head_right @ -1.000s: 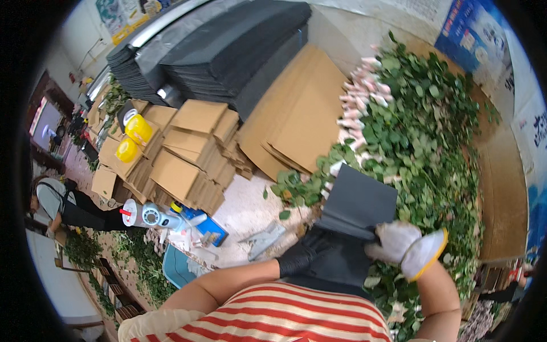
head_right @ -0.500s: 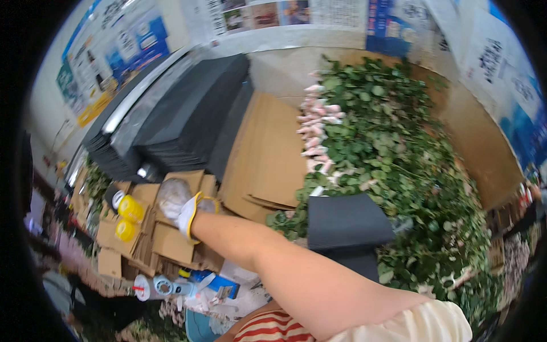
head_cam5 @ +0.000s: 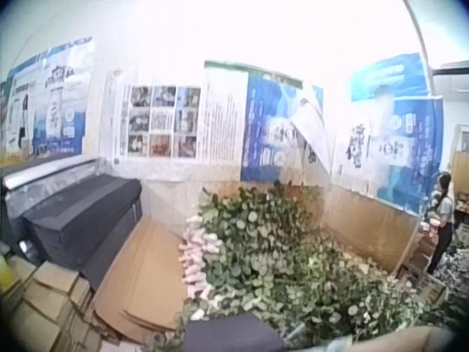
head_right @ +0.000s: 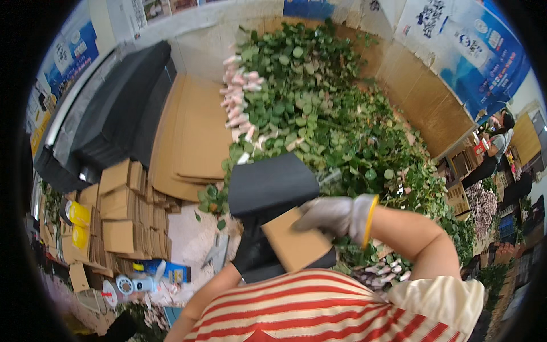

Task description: The person arranges pink roses and green leaves into a black rectangular container. They pick up the flowers and leaves from a table, place them into the container, and adjust their positions.

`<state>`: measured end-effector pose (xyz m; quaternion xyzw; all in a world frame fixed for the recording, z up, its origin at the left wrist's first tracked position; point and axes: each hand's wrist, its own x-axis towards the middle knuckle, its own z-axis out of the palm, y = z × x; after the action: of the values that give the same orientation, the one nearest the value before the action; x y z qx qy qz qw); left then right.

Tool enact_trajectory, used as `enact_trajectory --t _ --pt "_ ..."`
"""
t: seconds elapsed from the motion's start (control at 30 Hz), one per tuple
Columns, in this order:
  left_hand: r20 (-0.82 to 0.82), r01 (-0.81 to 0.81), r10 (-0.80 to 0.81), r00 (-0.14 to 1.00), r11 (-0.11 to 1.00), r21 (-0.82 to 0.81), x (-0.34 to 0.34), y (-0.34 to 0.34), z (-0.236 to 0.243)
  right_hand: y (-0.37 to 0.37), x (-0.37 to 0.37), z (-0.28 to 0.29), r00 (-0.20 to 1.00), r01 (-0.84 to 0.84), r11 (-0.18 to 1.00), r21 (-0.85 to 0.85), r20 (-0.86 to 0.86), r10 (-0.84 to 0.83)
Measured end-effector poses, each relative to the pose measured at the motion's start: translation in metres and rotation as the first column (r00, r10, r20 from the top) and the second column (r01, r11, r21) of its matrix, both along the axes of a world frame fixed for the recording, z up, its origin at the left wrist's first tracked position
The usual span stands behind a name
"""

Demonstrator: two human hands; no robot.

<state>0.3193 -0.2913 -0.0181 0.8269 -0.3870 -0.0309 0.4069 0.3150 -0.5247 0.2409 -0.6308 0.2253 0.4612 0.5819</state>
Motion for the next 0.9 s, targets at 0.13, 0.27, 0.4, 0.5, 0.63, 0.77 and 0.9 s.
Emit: enact_trajectory --t 0.13,0.27,0.4,0.5,0.63,0.77,0.9 --pt "0.157 0.059 -0.096 0.983 0.973 0.224 0.001 0.0 0.003 -0.012 0.015 -0.074 0.996 -0.08 0.992 -0.1 -0.036 0.077" --pt "-0.385 -0.111 0.021 0.923 0.97 -0.215 0.003 0.007 0.001 0.019 0.026 -0.14 0.839 -0.295 0.879 -0.374 0.339 0.425" --pt "-0.666 -0.354 0.19 0.721 0.928 -0.119 0.001 0.046 0.031 0.022 0.02 -0.157 0.928 -0.159 0.96 -0.231 0.297 0.225" --pt "-0.424 -0.502 0.374 0.825 0.83 -0.242 -0.01 0.067 0.066 0.021 0.021 -0.152 0.861 -0.186 0.925 -0.33 0.399 0.316" --pt "-0.328 -0.089 0.05 0.943 0.99 -0.107 -0.008 0.048 0.074 0.033 0.029 -0.142 0.843 -0.176 0.906 -0.386 0.416 0.341" --pt "-0.175 0.207 -0.181 0.968 0.967 0.148 0.009 0.015 0.037 0.028 0.03 -0.107 0.474 -0.561 0.418 -0.715 0.137 0.87" --pt "-0.607 0.194 -0.233 0.76 0.972 -0.131 0.013 0.006 0.018 0.015 0.032 -0.045 -0.059 -0.191 0.621 -0.76 0.641 0.766"
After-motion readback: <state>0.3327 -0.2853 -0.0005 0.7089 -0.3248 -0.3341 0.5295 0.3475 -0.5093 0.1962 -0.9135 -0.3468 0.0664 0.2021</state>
